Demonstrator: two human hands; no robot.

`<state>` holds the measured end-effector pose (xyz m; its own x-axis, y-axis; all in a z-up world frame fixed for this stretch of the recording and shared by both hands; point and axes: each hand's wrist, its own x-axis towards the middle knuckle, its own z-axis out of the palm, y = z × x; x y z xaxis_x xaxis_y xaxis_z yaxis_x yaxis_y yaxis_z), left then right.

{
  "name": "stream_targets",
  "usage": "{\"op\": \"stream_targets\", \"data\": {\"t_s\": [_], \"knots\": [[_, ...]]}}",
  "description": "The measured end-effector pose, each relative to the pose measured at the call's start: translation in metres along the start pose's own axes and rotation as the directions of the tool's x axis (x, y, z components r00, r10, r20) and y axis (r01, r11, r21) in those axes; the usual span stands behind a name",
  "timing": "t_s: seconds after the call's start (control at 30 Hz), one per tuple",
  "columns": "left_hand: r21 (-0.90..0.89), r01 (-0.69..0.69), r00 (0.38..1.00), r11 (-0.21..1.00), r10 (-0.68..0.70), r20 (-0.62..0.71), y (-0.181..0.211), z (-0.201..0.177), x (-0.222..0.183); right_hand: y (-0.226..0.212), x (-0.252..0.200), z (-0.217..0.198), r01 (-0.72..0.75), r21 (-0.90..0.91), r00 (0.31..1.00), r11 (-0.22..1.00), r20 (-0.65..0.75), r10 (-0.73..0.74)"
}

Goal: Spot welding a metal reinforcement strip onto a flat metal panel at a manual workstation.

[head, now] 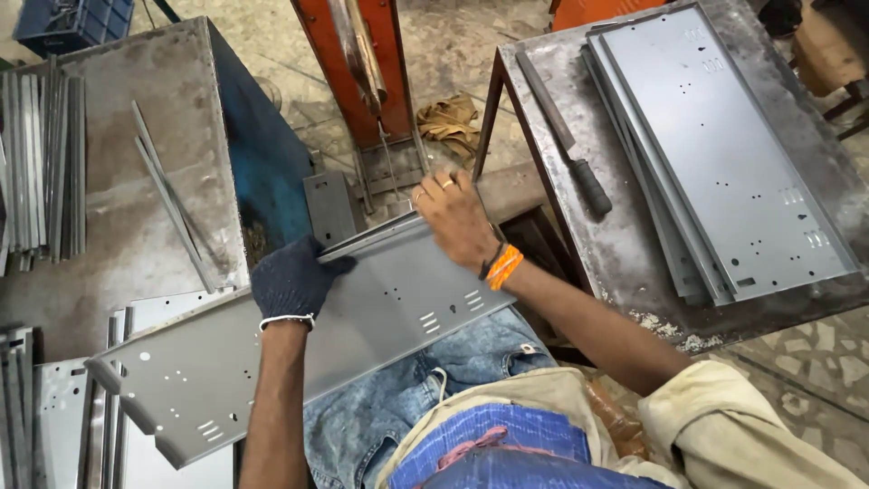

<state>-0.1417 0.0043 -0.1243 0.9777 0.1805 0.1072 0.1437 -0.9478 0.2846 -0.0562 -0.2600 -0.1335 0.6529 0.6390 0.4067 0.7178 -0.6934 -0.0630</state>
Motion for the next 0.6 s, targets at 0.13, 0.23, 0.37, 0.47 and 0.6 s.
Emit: {"op": "stream_targets", "data": {"t_s": [0.13, 0.23, 0.37, 0.47, 0.6], "knots": [[0.039, 0.005, 1.0, 0.999, -0.006, 0.02, 0.005, -0.005, -0.002, -0.018, -0.011, -0.027, -0.067, 0.157, 0.996, 0.985, 0.06, 0.058], [0.028, -0.024, 1.0, 0.999, 0.024, 0.005, 0.009, -0.011, -0.009, -0.044, -0.012, -0.032, -0.116, 0.147, 0.988, 0.982, 0.123, 0.098], [0.068, -0.076, 0.997, 0.995, 0.077, -0.021, 0.01, -0.012, -0.014, -0.091, 0.001, -0.02, -0.066, 0.082, 0.995, 0.995, 0.083, 0.059], [0.115, -0.108, 0.993, 0.988, 0.113, -0.039, -0.004, -0.005, -0.016, -0.118, 0.014, -0.006, 0.038, 0.148, 0.994, 0.988, -0.109, -0.022], [0.074, -0.146, 0.989, 0.986, 0.147, -0.001, -0.013, -0.017, -0.019, -0.129, 0.024, 0.023, 0.064, 0.221, 0.996, 0.973, 0.048, -0.077]]}}
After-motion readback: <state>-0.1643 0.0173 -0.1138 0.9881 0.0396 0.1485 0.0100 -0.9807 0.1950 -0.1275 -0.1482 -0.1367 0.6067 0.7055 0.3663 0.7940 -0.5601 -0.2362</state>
